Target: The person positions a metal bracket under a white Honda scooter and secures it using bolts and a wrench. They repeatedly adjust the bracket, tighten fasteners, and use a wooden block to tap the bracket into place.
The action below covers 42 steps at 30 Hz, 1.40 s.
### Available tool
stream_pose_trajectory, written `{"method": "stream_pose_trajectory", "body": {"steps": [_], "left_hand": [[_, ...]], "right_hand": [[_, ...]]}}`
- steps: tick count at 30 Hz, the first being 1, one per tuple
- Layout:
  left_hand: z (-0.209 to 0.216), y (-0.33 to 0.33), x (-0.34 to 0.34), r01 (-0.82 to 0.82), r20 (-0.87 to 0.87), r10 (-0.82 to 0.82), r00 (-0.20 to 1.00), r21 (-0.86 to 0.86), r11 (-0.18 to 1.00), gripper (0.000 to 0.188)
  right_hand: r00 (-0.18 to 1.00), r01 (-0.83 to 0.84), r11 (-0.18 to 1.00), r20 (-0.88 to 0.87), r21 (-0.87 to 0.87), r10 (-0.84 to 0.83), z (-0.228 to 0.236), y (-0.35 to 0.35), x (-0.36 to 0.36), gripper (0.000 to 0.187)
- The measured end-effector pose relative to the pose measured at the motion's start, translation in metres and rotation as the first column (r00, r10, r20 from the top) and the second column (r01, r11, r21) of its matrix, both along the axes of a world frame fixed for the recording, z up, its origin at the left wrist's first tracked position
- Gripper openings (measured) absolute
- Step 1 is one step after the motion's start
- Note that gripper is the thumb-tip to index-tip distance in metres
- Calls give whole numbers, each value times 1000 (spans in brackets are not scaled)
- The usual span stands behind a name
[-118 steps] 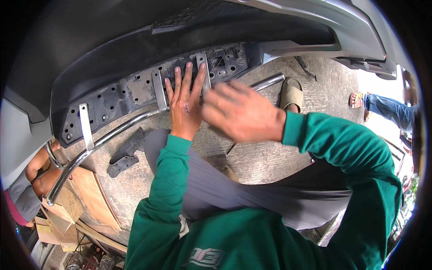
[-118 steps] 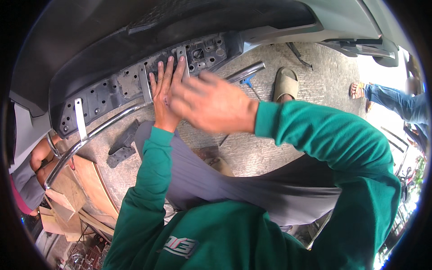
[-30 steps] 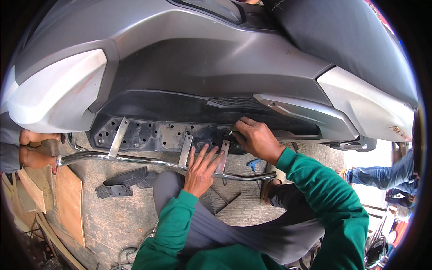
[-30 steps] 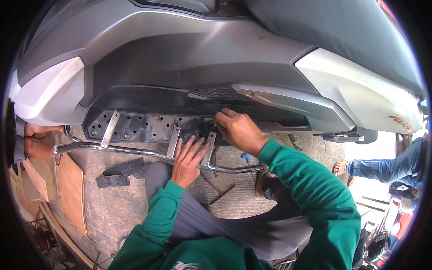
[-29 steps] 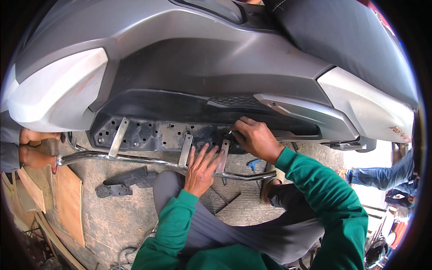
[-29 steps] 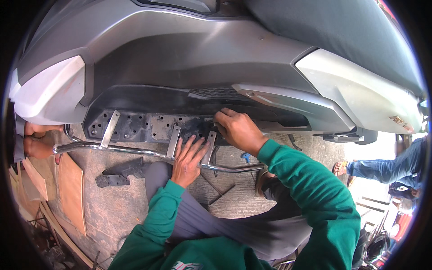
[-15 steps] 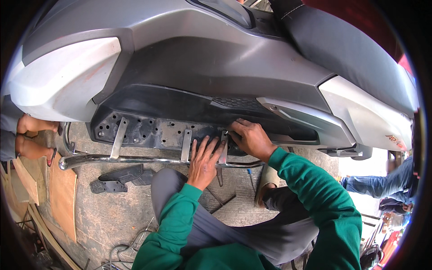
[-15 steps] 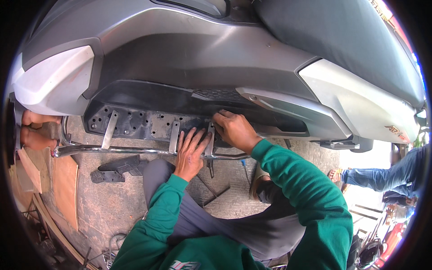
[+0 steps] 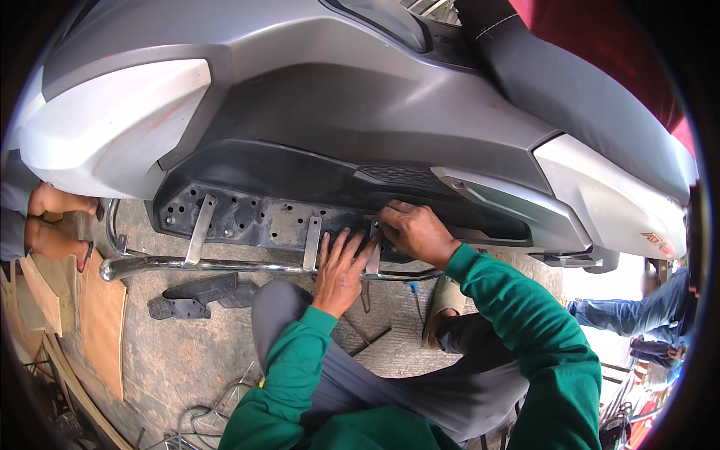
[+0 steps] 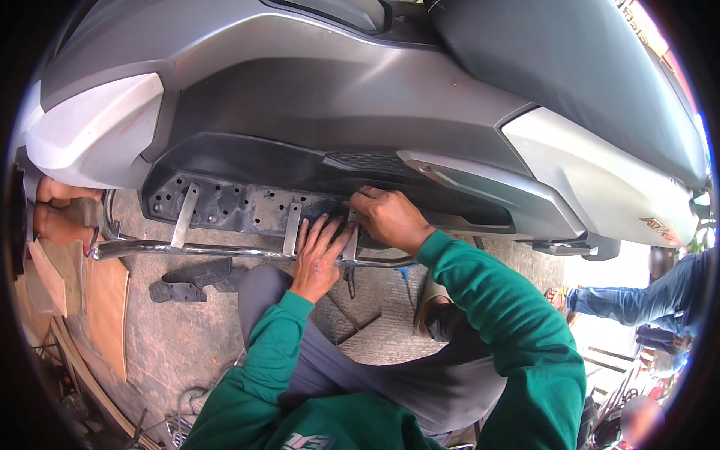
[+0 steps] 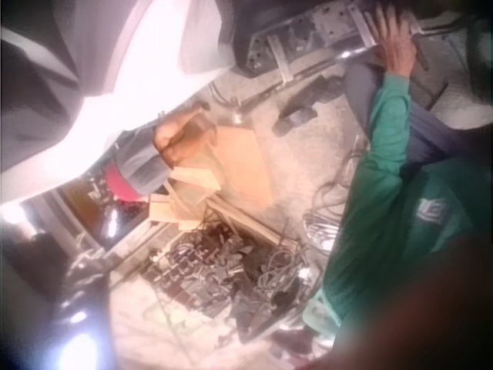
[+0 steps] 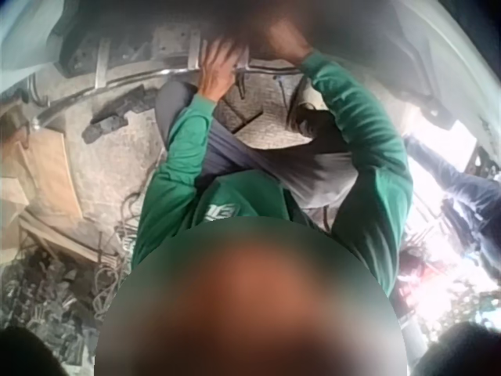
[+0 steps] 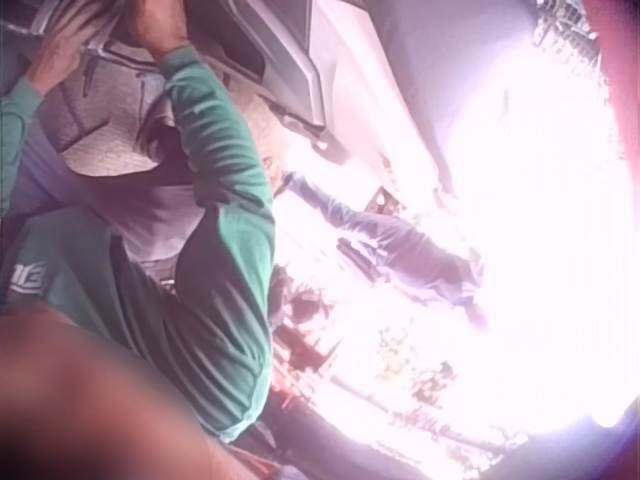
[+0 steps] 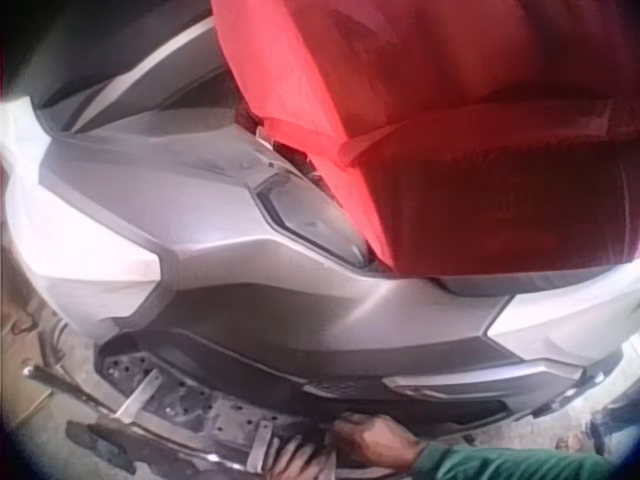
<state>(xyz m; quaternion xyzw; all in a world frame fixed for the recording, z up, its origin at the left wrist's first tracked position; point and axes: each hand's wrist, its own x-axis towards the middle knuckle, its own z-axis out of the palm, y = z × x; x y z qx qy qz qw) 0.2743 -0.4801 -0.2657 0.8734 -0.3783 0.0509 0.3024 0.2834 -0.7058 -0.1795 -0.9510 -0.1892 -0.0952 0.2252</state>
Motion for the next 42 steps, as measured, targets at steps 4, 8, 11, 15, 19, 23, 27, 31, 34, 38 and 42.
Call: {"method": "stream_pose_trajectory", "body": {"steps": [4,8,11,15,19,23,27,31,34,38,42], "left_hand": [[-1,1,1,4,5,-4,1000,-5,1000,79],[0,2,0,10,-1,-10,1000,-2,1000,79],[-1,2,1,14,3,-14,1000,0,1000,79],[-4,3,6,22,12,-21,1000,-9,1000,77],[-6,6,9,40,10,-40,999,-27,999,77],[-9,4,8,27,35,-25,999,-54,998,81],[-12,4,7,21,48,-18,999,-63,998,80],[-11,4,7,28,39,-26,999,-45,999,78],[-10,5,8,40,29,-40,999,-9,999,73],[-11,6,8,39,45,-38,998,-11,999,73],[-14,5,9,42,58,-41,997,-29,999,72]], "right_hand": [[1000,-6,999,-14,35,6,-3,-2,-2,19],[998,7,1000,-66,-21,-8,-9,-2,-5,23],[999,0,999,-49,-43,-2,-14,-2,-4,23],[998,-27,994,-65,-103,20,-19,-2,-2,20],[996,-13,998,-90,-60,8,-21,3,1,18],[995,4,995,-101,-103,-14,-17,7,3,21],[990,47,994,-130,-101,-60,-11,12,4,22],[976,134,986,-160,-97,-148,-3,20,5,21],[979,97,976,-160,-193,-129,2,24,7,21],[961,76,939,-226,-336,-158,5,26,8,19],[964,57,917,-218,-396,-154,1,27,10,22]]}}
